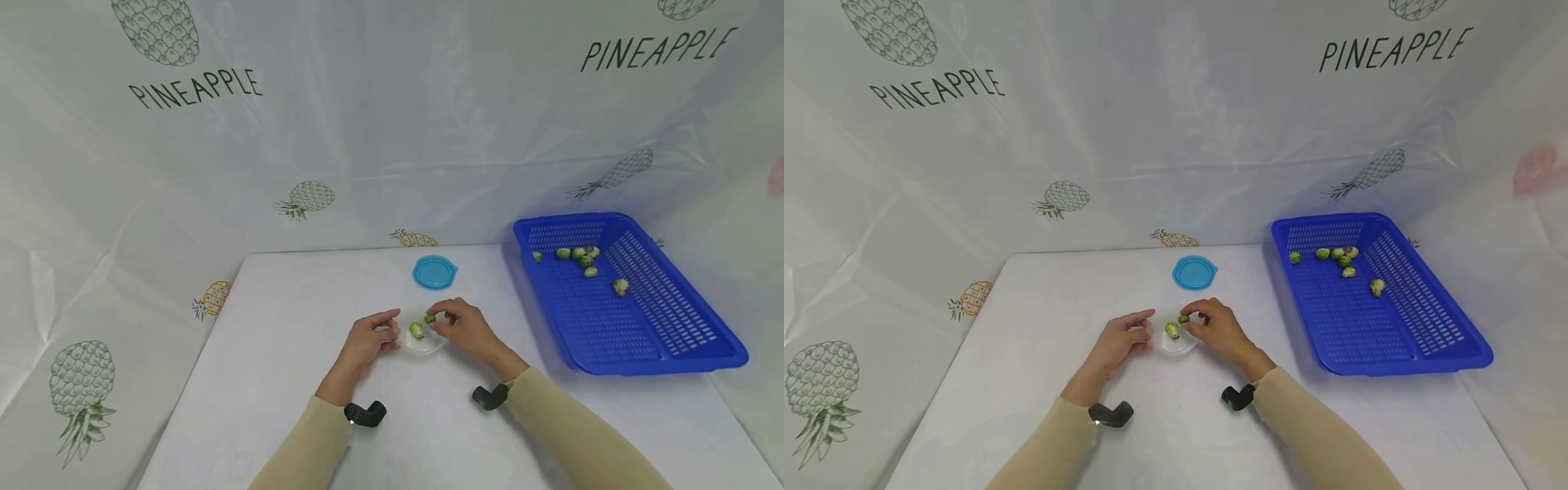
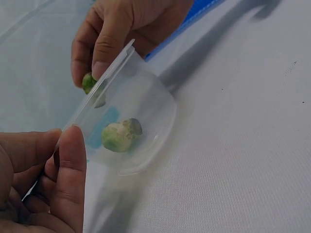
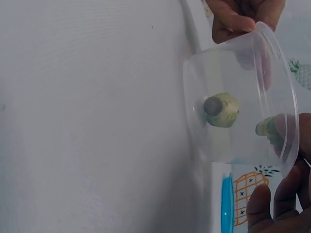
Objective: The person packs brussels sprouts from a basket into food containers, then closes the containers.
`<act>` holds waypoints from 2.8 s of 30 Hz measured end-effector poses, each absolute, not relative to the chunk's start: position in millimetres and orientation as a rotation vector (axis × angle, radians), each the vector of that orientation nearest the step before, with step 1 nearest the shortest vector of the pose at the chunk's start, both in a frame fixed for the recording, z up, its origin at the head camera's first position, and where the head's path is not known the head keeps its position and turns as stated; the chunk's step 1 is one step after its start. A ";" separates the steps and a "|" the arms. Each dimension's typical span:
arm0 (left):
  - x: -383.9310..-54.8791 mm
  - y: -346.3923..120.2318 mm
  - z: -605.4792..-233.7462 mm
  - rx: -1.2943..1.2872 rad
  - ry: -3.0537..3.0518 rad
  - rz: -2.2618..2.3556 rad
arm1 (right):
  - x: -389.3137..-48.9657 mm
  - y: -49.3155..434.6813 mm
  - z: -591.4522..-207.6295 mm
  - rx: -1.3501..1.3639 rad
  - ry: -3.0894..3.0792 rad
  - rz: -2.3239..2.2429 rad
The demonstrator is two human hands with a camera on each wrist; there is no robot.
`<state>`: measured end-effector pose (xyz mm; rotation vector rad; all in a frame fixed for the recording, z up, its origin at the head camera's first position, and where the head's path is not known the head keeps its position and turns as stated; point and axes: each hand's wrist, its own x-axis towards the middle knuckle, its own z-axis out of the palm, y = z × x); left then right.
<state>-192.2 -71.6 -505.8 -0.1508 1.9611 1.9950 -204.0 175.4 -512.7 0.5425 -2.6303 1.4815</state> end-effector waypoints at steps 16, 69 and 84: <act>-193.3 -71.5 -506.2 -0.148 1.952 1.997 | -202.8 175.5 -513.9 0.521 -2.653 1.476; -186.0 -70.7 -503.8 -0.171 1.917 2.062 | -176.1 202.5 -429.7 0.434 -2.543 1.442; -186.2 -70.9 -507.1 -0.181 1.916 2.053 | -169.3 258.8 -370.3 0.350 -2.661 1.352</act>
